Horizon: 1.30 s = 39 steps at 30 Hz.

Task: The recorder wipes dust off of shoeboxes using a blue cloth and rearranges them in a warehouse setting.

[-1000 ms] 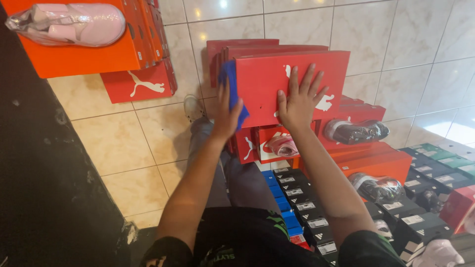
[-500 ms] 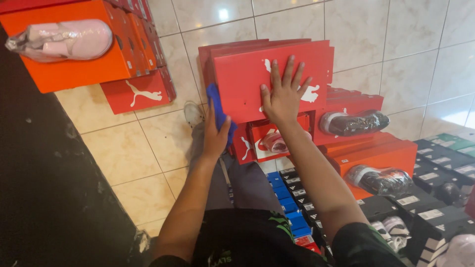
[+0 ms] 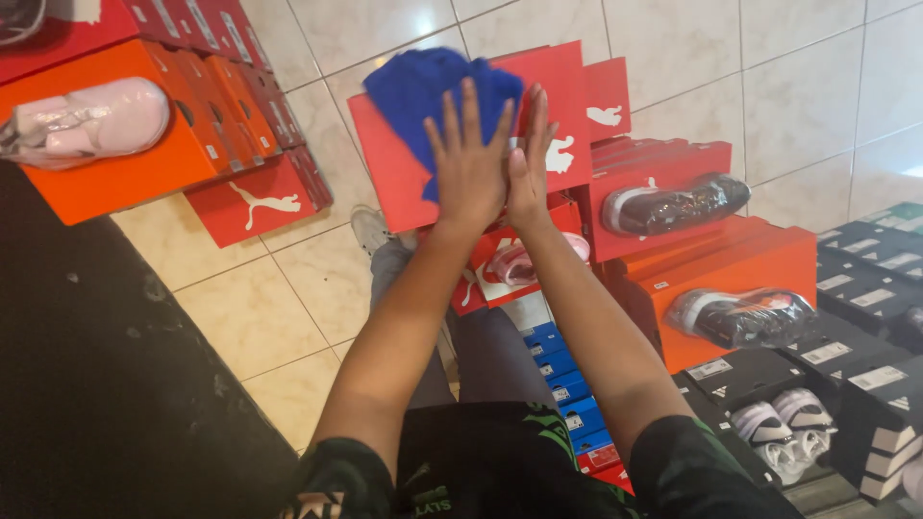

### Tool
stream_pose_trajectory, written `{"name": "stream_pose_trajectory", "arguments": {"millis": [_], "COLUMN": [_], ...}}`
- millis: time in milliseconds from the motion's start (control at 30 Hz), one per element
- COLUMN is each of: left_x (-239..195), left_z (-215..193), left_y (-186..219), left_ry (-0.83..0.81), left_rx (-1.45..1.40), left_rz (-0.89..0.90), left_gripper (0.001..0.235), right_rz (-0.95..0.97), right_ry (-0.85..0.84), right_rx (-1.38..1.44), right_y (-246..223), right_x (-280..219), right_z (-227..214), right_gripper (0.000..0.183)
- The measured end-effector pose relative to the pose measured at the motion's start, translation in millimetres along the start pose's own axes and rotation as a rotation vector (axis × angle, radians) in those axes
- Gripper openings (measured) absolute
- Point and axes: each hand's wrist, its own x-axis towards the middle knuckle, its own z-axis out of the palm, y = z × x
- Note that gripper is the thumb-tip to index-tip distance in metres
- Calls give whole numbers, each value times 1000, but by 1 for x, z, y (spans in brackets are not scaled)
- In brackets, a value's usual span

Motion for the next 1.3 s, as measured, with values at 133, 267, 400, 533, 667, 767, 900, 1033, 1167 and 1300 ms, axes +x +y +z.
{"name": "stream_pose_trajectory", "arguments": {"millis": [133,267,400,533,667,767,900,1033,1167,1300], "left_x": [12,-6,-36,-40,-34,-41,-40,-41,-38,-34], "left_z": [-10,-32,-10,4,13,13,18,18,19,7], "left_y": [16,-35,-90,-101,-110,-102,-103,-101,-96,-98], "left_ry": [47,504,361,193,324,273,343,371,384,374], "left_rx": [-467,-346,-183,-595,-518,-564,-525,-489,-358,-374], "left_rz": [169,216,-250,-424,-353,-368,-275,-263,-320,-295], "left_gripper": [46,36,52,52,53,49,49,50,50,57], "right_rz": [-70,-145,-249,-117,-322,-178,-98,9,583,418], "right_ry": [173,160,-137,-284,-323,-305,-126,-344,-909,-1011], "right_rx": [566,21,-403,-893,-860,-948,-993,-1009,-1055,-978], "right_y": [5,-40,-47,-39,-12,5,-6,-17,-70,-97], "right_x": [0,-1,30,34,7,29,81,150,193,183], "right_z": [-17,-50,-35,17,10,-40,-34,21,90,129], "right_gripper": [62,64,64,65,55,61,57,40,58,70]}}
